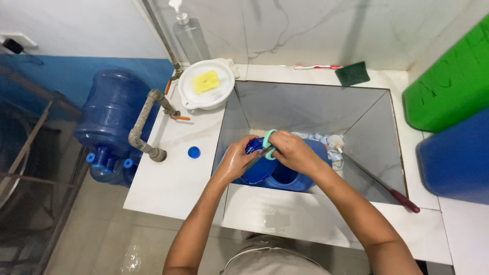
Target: The person cleans a large blue plastic container in a sink. They use scissors to cut the container's cap, then scrub the exterior and interior with a sponge and a toothbrush. The person rinses the container with water from the tap and uses a long metal rod to clean the inside. Finally, they rinse the cap and place it back on the container.
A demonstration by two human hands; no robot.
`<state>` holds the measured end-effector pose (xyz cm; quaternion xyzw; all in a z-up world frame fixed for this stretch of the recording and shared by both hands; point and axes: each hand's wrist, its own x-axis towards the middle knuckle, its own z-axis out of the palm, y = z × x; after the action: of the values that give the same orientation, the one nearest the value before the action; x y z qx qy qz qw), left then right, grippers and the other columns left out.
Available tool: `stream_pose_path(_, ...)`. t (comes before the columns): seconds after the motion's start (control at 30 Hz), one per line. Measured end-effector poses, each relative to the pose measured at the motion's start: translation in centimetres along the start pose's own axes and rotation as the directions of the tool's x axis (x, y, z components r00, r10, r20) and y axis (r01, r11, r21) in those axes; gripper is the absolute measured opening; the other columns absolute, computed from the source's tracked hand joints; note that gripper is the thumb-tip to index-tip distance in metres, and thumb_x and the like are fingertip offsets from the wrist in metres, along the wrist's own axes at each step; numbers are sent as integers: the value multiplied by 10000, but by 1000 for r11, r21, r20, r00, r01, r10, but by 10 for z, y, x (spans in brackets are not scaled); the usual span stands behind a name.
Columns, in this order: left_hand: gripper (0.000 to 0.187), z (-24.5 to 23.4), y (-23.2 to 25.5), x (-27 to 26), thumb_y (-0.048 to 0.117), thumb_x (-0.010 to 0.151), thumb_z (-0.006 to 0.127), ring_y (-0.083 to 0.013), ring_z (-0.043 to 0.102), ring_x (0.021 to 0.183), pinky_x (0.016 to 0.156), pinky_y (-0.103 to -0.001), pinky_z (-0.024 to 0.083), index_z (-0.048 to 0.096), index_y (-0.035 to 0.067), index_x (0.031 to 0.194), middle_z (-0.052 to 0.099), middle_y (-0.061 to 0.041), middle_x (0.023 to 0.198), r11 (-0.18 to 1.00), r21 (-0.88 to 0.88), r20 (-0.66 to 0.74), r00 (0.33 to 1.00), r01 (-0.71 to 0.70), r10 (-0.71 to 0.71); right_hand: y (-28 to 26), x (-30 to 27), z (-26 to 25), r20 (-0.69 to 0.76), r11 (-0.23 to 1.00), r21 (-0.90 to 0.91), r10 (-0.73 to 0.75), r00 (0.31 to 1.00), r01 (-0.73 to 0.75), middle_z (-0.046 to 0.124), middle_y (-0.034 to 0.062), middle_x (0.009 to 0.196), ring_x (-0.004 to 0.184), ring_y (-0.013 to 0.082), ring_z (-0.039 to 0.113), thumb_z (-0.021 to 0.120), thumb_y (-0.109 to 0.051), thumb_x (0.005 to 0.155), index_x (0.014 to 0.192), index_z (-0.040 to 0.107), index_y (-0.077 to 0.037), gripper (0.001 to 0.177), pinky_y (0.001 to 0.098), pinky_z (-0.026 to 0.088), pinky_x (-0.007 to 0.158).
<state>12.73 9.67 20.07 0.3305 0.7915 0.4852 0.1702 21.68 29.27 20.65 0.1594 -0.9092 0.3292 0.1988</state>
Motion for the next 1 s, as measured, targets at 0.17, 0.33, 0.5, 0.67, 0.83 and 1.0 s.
stream_pose_path(0.17, 442, -22, -16, 5, 164, 850, 764, -323, 741, 971, 833, -391, 565, 633, -19, 1229, 741, -209, 1052, 997, 75, -8, 1000, -12, 13, -4, 18, 17, 18, 994, -51, -94, 995, 95, 605, 129, 896, 886, 357, 616, 738, 3, 783, 992, 557, -34, 279, 459, 503, 754)
stream_pose_path(0.33, 460, -45, -22, 15, 89, 786, 729, -312, 737, 994, 837, -378, 569, 641, -3, 1228, 747, -194, 1061, 991, 42, 4, 992, -128, 128, -11, 42, 33, -96, 988, -137, -87, 992, 74, 582, 146, 885, 879, 360, 605, 732, 10, 789, 983, 542, -23, 273, 464, 503, 765)
stream_pose_path(0.5, 420, -48, -33, 26, 80, 797, 697, -289, 762, 945, 818, -362, 580, 653, 16, 1209, 761, -179, 1006, 998, -17, -136, 989, -65, 62, -23, 61, 51, -190, 974, -224, -57, 980, 13, 593, 156, 920, 905, 374, 605, 715, 24, 779, 986, 527, -25, 284, 472, 500, 769)
stream_pose_path(0.67, 357, -54, -55, 50, 120, 849, 692, -309, 754, 882, 778, -375, 572, 655, 19, 1189, 753, -195, 945, 1000, -2, -193, 981, -25, 24, -13, 87, 68, -213, 965, -254, 15, 977, -70, 605, 175, 947, 927, 404, 601, 706, 28, 771, 979, 523, -23, 282, 494, 492, 776)
stream_pose_path(0.83, 299, -69, -90, 69, 112, 901, 715, -344, 735, 899, 770, -395, 566, 681, 9, 1180, 742, -217, 1020, 946, 57, -136, 936, -320, 325, 14, 108, 97, -311, 952, -198, 166, 936, -235, 594, 186, 921, 924, 420, 587, 702, 21, 791, 985, 526, -15, 265, 517, 487, 794)
stream_pose_path(1.0, 360, -80, -106, 73, 123, 871, 736, -264, 686, 803, 707, -369, 546, 664, 15, 1207, 700, -152, 981, 959, -91, -75, 962, -268, 262, 47, 120, 107, -441, 886, 20, 424, 791, -464, 673, 204, 913, 866, 405, 681, 692, -15, 860, 1069, 554, -3, 251, 468, 531, 745)
